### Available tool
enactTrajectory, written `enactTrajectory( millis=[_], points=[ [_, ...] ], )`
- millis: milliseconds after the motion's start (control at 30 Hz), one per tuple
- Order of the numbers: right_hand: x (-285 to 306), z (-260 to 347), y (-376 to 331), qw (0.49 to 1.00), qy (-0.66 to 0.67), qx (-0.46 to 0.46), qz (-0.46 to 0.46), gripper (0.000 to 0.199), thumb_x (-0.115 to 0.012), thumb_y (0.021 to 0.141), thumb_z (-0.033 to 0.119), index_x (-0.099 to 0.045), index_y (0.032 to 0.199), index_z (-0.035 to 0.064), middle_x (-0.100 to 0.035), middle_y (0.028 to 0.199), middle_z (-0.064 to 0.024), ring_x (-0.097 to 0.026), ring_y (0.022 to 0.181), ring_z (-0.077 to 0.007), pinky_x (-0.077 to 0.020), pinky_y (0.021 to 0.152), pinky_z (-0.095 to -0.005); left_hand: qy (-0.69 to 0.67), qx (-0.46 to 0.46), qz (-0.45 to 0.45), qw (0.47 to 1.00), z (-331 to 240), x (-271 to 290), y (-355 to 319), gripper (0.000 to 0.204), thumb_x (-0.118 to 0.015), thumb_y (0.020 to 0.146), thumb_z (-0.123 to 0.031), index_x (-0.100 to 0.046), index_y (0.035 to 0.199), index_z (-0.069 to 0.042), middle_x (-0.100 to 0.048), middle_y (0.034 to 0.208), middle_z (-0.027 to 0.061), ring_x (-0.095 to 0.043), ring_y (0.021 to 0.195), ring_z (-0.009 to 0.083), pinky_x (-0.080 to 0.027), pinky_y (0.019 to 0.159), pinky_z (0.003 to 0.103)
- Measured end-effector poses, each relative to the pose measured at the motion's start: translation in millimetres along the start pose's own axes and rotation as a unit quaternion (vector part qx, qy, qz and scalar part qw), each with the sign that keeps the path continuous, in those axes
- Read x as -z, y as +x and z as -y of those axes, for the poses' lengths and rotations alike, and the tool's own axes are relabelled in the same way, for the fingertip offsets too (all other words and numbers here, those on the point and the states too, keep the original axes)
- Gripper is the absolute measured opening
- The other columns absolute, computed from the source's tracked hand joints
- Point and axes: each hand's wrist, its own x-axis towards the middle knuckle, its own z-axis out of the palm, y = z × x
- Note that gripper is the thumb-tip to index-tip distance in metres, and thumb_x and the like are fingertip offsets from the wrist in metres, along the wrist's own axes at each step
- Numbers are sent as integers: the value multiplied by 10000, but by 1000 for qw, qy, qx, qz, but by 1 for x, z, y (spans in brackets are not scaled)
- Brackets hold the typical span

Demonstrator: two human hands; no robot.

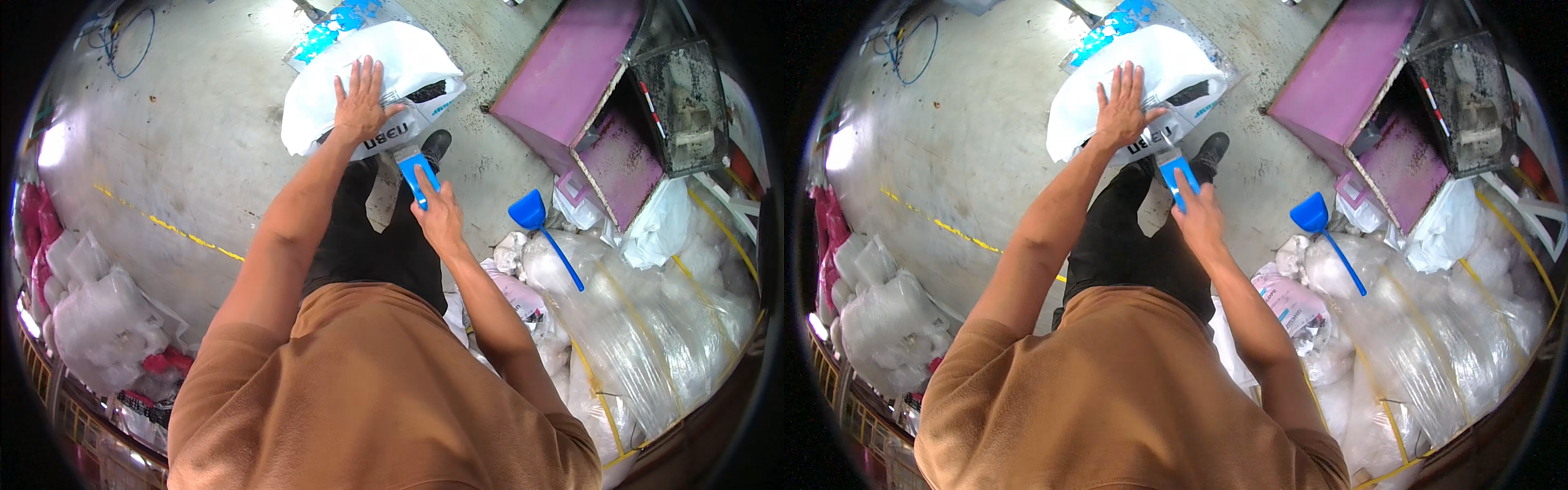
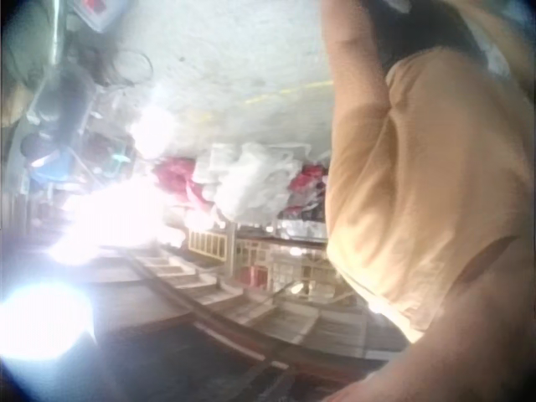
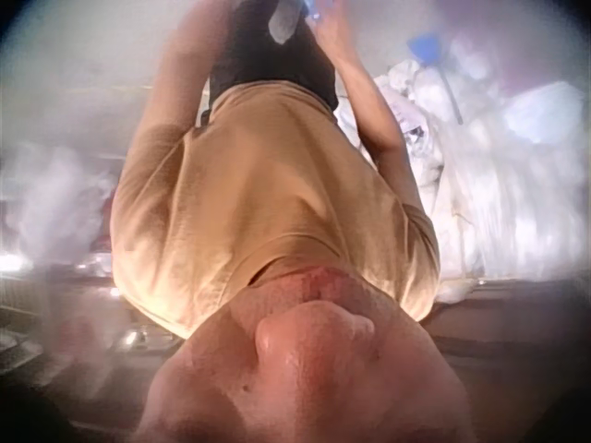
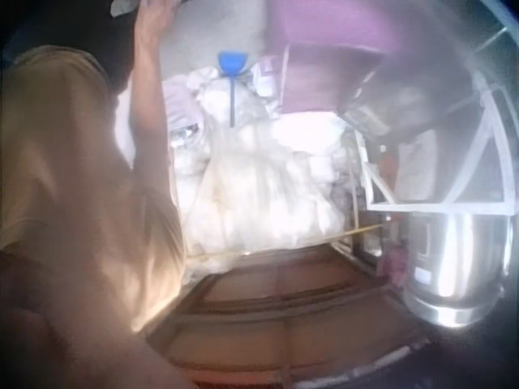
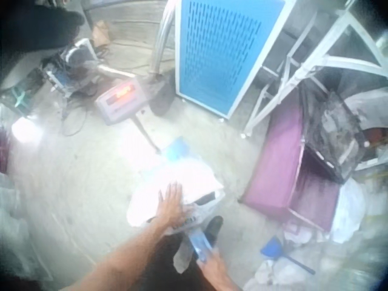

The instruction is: The person scoops dark granular material from a hopper into a white sack placed on a digital scale. After filling, they fold the sack closed, secure it with packing tape using a dispenser, and label the sealed sack with a red marker.

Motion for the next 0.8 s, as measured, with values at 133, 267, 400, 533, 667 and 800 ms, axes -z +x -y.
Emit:
enactTrajectory(
  millis=[133,267,400,533,667,800],
  points=[
    [3,-25,-50,999,-5,-32,24,819,-773,816,103,-471,1552,295,-519,944,-177,-632,863,-411,-551,770,-505,2,-15,14,1000,1,6,8,1081,-535,910,-741,-131,1654,-69,-102,1727,164,-45,1600,352,-77,1235,665],
    [-1,-43,-67,999,-20,-30,21,824,-779,808,109,-475,1550,297,-520,932,-175,-639,839,-408,-557,767,-500,20,-16,19,999,3,0,10,1101,-548,900,-743,-121,1654,-63,-95,1727,166,-35,1599,359,-75,1234,663],
    [-21,-52,-48,997,-51,-38,51,782,-789,809,132,-502,1526,256,-551,974,-191,-661,863,-412,-566,768,-502,20,-14,24,999,5,0,13,1124,-559,890,-746,-113,1652,-51,-86,1727,173,-27,1598,370,-76,1232,663],
    [-55,-53,25,988,-105,-55,97,624,-726,853,161,-557,1454,165,-622,1040,-228,-699,864,-412,-590,755,-503,28,-25,15,999,4,-4,13,1137,-556,887,-752,-111,1647,-33,-87,1723,195,-30,1594,391,-76,1227,671],
    [-96,-89,89,960,-156,-66,223,478,-646,896,184,-604,1371,142,-672,1092,-250,-706,934,-411,-587,796,-509,41,-33,14,999,-4,-11,10,1147,-552,884,-755,-109,1643,-19,-90,1718,211,-39,1590,410,-86,1216,688],
    [-87,-194,19,958,-100,-183,197,385,-604,902,204,-651,1281,164,-702,1142,-248,-685,1061,-422,-560,884,-526,43,-26,3,999,11,-5,24,1160,-578,875,-741,-102,1642,-12,-91,1715,222,-52,1588,417,-112,1202,707]
  ],
)
